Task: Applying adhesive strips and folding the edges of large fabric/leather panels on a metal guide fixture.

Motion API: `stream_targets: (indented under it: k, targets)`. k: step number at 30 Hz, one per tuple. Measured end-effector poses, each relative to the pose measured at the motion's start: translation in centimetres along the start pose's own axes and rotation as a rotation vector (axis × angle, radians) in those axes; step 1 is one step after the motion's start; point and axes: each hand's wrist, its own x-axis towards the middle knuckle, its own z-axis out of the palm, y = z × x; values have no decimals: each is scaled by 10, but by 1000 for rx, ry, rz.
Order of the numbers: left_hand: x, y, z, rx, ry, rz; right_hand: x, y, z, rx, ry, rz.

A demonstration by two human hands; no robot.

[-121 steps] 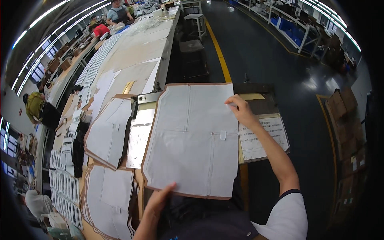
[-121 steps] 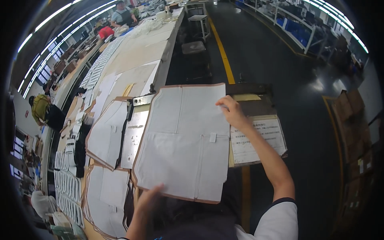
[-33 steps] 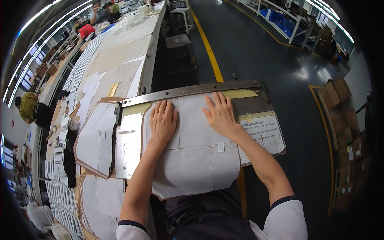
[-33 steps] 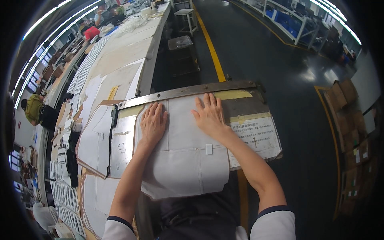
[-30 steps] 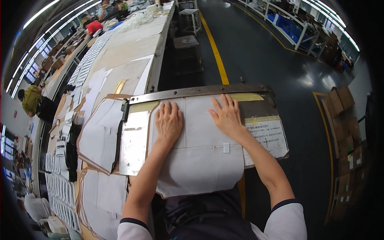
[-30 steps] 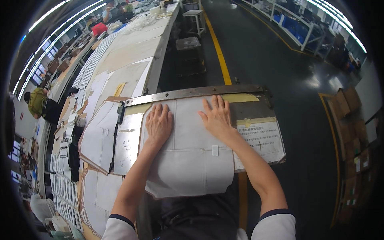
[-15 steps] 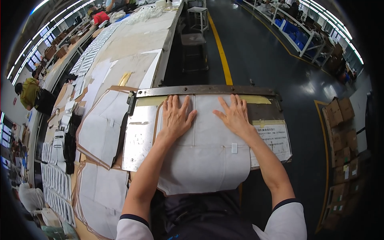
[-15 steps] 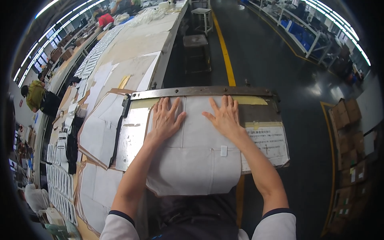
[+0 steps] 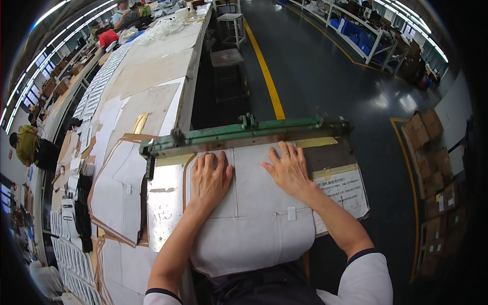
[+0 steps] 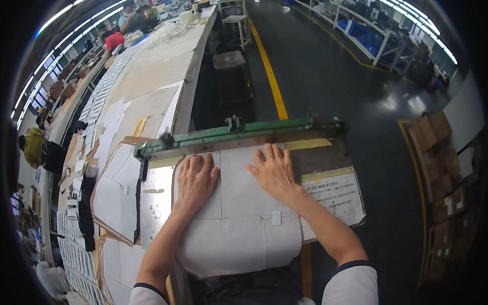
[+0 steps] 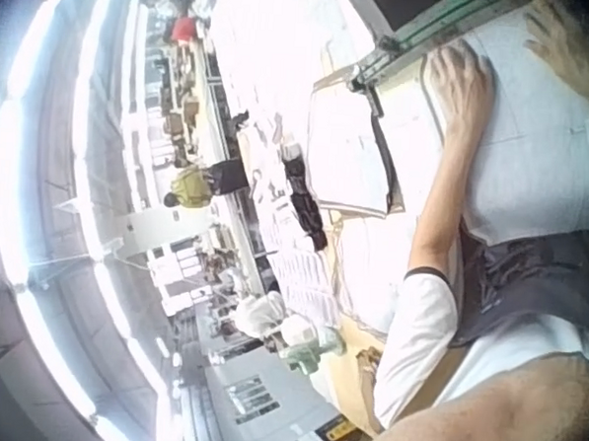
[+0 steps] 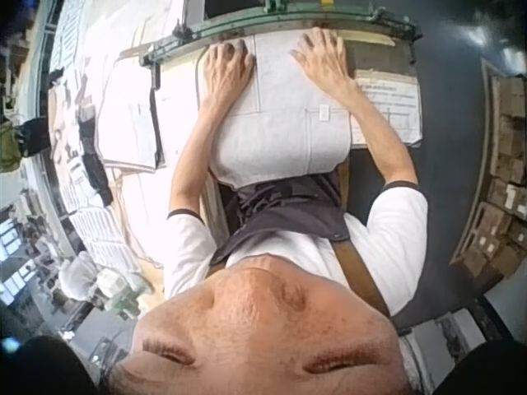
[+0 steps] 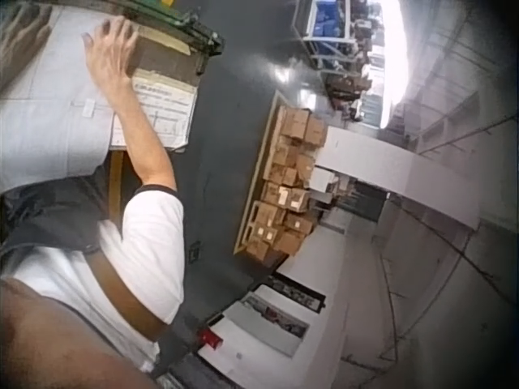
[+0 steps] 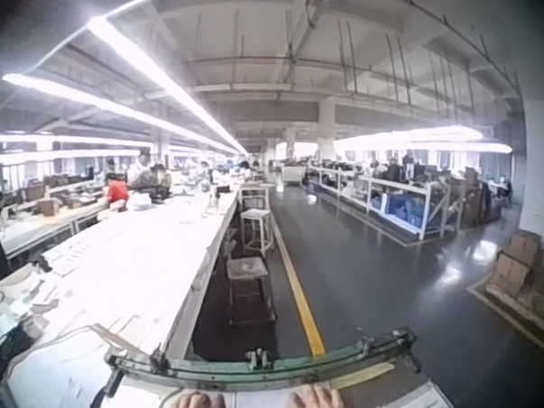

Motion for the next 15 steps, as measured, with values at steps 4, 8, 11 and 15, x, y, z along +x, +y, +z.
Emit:
stream_targets:
  k: [4,8,11,15]
  targets:
    - [1,2,-1,-11,2,-6,1,0,1,-48,51,-20]
    - [-1,4,-1,-3,4,-29,0,1,-1,-1,47,-14]
    - [1,3,2,3,25,-16,-1,5,8,-50,108,-28]
    - [-3,2,2,-10,25,-4,-2,1,3,-21,68,-8]
